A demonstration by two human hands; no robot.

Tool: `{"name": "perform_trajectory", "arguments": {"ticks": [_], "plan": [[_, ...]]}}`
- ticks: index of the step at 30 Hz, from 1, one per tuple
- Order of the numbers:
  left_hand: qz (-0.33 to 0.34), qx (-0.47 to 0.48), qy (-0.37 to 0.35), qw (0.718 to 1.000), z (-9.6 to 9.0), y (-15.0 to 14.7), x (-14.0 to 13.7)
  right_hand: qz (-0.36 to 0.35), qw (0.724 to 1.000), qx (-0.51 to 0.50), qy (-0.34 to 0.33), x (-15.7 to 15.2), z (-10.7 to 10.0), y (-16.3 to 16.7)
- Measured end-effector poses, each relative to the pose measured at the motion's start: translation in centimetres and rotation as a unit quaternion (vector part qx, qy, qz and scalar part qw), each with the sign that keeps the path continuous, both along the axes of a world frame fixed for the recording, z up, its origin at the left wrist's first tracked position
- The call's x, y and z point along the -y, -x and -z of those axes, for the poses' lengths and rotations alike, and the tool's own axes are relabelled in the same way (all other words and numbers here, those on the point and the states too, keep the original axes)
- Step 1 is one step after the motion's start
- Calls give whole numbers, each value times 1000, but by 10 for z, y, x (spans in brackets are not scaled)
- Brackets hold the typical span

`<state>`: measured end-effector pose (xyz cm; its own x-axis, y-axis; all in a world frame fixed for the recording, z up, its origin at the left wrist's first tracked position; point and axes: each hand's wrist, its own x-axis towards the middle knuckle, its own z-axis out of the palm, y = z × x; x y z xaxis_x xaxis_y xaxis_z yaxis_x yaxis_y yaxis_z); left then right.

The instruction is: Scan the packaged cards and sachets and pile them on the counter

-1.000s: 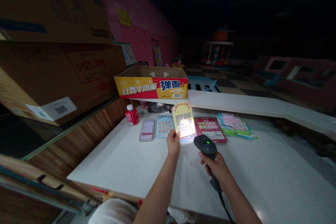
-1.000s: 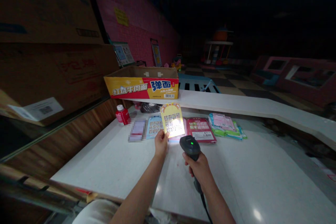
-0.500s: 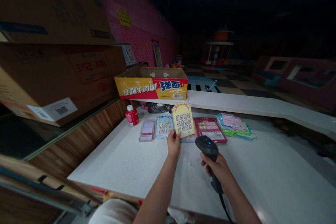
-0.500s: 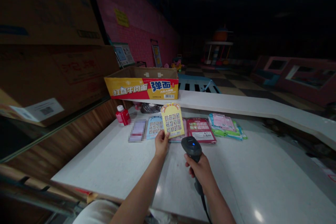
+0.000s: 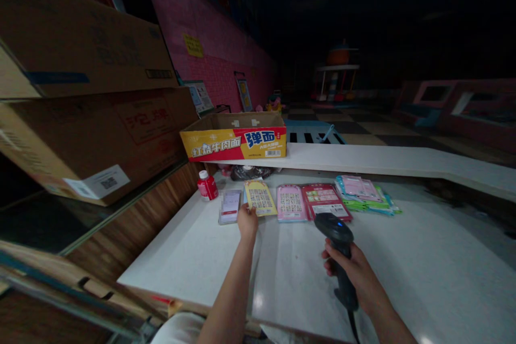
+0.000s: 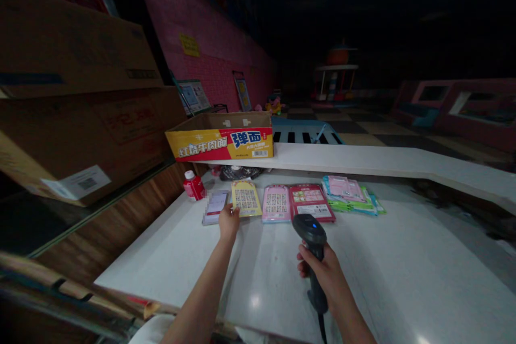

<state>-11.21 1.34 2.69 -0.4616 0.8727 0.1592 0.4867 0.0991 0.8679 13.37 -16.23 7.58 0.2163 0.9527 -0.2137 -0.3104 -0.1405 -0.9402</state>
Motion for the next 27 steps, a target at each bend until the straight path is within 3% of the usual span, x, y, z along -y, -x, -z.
{"name": "perform_trajectory", "arguments": {"ticks": [3, 6, 8, 11, 13, 17, 20, 27], "plan": [[-2, -160, 70, 985, -17, 9, 6, -3, 1000, -11, 4, 1, 1, 2], [-41, -320, 55, 945, -27, 6, 19, -11, 1000, -4, 4, 1, 4, 3], [-8, -374, 31, 927, -27, 0, 27, -4, 1000, 18, -2, -1, 8, 2], [143, -389, 14, 910, -20, -11, 36, 17, 997, 74, -21, -3, 15, -2], [205, -390, 17, 898, -12, -16, 38, 17, 995, 96, -23, -3, 18, -4], [202, -377, 36, 903, 2, -20, 39, 12, 996, 87, -8, -3, 20, -8], [189, -374, 40, 907, 5, -18, 39, 30, 995, 93, -33, -2, 17, -8], [161, -361, 3, 919, -12, -40, 35, 54, 998, 32, -21, 0, 13, -9]]}}
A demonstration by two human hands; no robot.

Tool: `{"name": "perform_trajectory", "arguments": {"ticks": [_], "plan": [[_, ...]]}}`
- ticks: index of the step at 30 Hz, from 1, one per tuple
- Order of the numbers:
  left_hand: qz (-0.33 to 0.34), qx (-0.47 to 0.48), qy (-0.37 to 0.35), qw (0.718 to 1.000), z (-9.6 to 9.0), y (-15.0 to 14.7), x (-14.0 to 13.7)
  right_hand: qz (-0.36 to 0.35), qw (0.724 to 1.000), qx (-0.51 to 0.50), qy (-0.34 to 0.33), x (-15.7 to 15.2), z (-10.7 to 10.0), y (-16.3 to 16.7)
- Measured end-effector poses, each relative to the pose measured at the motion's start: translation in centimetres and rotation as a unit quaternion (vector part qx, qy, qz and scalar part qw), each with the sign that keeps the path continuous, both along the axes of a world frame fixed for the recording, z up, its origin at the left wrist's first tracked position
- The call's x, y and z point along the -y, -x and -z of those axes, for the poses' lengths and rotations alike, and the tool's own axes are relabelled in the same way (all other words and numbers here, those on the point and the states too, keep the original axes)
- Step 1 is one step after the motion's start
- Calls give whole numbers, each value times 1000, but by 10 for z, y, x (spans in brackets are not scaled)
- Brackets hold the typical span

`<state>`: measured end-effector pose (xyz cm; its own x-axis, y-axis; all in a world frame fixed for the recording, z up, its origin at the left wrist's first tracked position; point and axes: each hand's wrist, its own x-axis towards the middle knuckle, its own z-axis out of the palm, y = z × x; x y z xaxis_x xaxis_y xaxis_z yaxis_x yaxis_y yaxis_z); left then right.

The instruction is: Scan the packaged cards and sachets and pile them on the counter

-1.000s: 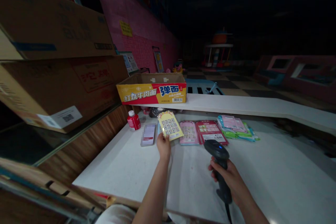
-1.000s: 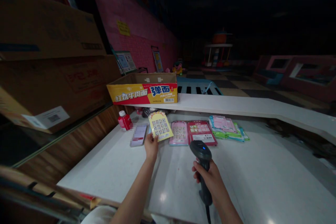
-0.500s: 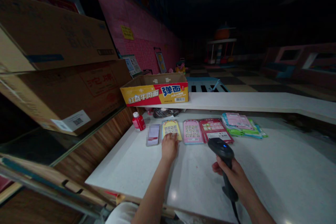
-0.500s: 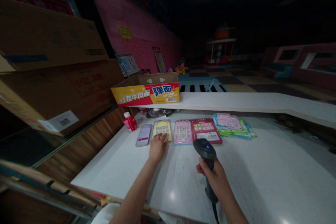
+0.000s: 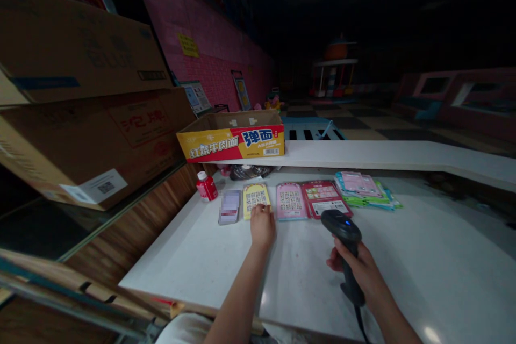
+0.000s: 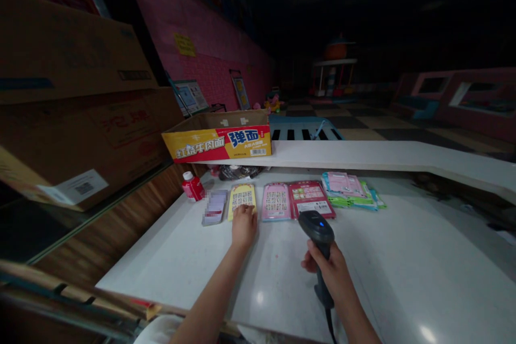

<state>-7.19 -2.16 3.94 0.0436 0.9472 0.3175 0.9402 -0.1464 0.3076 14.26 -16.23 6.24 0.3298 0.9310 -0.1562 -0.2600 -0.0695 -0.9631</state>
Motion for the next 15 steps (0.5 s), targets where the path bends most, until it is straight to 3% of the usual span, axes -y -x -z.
{"name": "perform_trajectory", "arguments": {"ticks": [4, 8, 12, 15], "plan": [[-9, 3, 67, 998, -10, -34, -10, -5, 1000, -9, 20, 2, -5, -5], [-62, -4, 89, 994, -13, -58, -18, -6, 1000, -3, 25, 6, -8, -11], [-108, 53, 116, 986, -11, -62, -27, -5, 1000, -4, 11, 8, -4, -16], [-101, 137, 96, 981, -6, -55, -38, -4, 1000, -3, 6, 9, 1, -16]]}}
